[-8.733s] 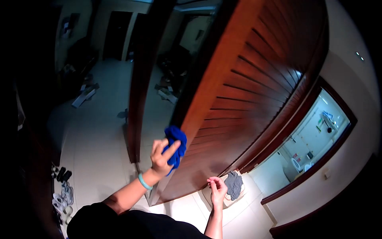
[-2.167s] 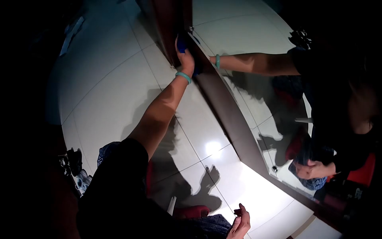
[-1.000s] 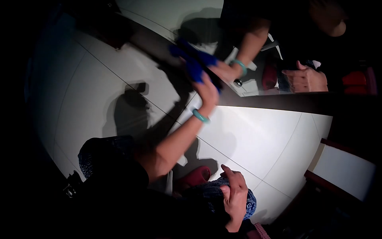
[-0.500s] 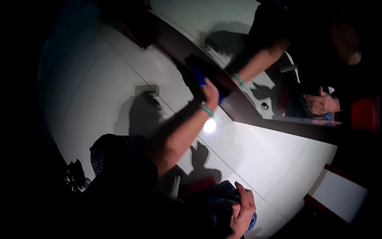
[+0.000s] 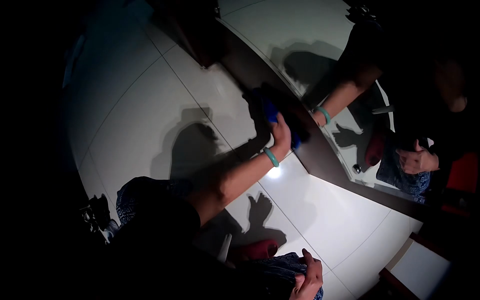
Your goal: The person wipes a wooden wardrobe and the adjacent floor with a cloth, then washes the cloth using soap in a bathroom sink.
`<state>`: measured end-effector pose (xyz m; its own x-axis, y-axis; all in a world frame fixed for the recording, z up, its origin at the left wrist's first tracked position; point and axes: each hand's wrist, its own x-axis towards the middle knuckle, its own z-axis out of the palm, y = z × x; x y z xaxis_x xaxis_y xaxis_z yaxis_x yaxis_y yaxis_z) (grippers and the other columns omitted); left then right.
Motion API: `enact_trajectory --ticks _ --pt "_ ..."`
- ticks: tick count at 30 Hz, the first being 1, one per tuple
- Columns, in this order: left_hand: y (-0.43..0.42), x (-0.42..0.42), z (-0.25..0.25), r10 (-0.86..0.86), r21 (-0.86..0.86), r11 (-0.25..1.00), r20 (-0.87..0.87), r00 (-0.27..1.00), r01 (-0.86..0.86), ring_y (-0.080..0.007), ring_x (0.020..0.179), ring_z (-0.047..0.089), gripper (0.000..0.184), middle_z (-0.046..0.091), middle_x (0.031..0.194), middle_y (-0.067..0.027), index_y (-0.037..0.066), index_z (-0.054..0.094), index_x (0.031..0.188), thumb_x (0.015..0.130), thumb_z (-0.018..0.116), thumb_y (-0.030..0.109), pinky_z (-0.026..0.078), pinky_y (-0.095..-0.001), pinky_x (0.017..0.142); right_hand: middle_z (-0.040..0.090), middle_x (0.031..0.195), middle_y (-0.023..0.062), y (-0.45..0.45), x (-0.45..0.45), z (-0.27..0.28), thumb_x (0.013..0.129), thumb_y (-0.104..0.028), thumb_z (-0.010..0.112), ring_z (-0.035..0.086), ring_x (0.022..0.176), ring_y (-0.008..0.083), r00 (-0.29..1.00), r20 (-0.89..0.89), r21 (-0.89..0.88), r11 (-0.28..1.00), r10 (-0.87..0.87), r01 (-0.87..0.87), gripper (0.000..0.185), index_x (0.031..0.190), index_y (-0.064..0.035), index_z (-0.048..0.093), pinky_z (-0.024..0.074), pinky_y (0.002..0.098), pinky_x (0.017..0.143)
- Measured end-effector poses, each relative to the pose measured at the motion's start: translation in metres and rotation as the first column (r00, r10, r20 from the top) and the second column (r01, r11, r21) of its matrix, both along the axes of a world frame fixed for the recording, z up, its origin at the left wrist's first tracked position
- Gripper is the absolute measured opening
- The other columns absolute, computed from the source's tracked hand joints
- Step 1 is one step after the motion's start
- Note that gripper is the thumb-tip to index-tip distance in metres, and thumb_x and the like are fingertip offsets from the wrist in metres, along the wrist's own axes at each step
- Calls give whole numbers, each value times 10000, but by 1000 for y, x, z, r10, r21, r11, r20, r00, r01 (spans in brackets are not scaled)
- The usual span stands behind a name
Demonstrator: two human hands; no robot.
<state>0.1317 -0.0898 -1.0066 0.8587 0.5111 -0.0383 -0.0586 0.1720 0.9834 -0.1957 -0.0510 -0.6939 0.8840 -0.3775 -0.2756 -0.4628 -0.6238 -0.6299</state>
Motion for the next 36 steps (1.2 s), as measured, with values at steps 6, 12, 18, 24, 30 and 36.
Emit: enact_trajectory --ticks 6,12,18,24,30,36 --pt "73 108 1 17 142 990 -247 969 19 -375 1116 487 449 476 1206 -302 -104 447 1169 927 422 273 369 -410 957 583 976 183 7 11 8 843 -276 393 550 941 331 992 -109 -64 996 -63 56 470 1252 -69 496 401 420 860" --pt "171 249 -33 -68 -208 976 -44 997 57 -241 1150 453 417 475 1268 -110 27 385 1302 944 399 241 325 -324 1009 580 968 165 10 11 -1 683 51 348 549 943 304 973 -210 -133 989 -98 71 601 1250 -77 498 396 391 896" --pt "116 170 -49 36 -202 977 -141 989 -65 -235 1251 373 472 343 1405 -107 37 288 1374 943 410 183 276 -327 1052 565 1005 172 5 4 2 831 -136 368 540 953 317 980 -184 -78 995 -74 60 455 1268 -58 470 402 382 880" --pt "0 25 -124 -97 -199 980 -427 899 11 -210 1263 351 575 311 1420 -112 40 228 1399 942 405 341 253 -312 1060 555 1024 177 -6 -12 1 875 -147 493 539 963 297 985 -167 38 998 -43 50 386 1239 -19 478 423 372 878" --pt "-39 -58 -2 -318 -605 789 -549 773 -105 -279 1027 554 495 521 1217 -163 -34 407 1252 924 456 334 449 -364 887 569 811 167 -9 -10 -6 832 -538 449 546 767 326 987 28 -99 982 -159 161 619 1105 4 569 439 372 712" --pt "-59 -112 80 -400 -265 891 -68 914 370 -273 1067 475 492 500 1201 -154 -50 342 1289 925 475 254 360 -364 955 584 812 129 -16 -5 -1 825 -473 506 544 754 309 994 107 -54 998 -22 28 549 1111 -8 562 437 368 705"
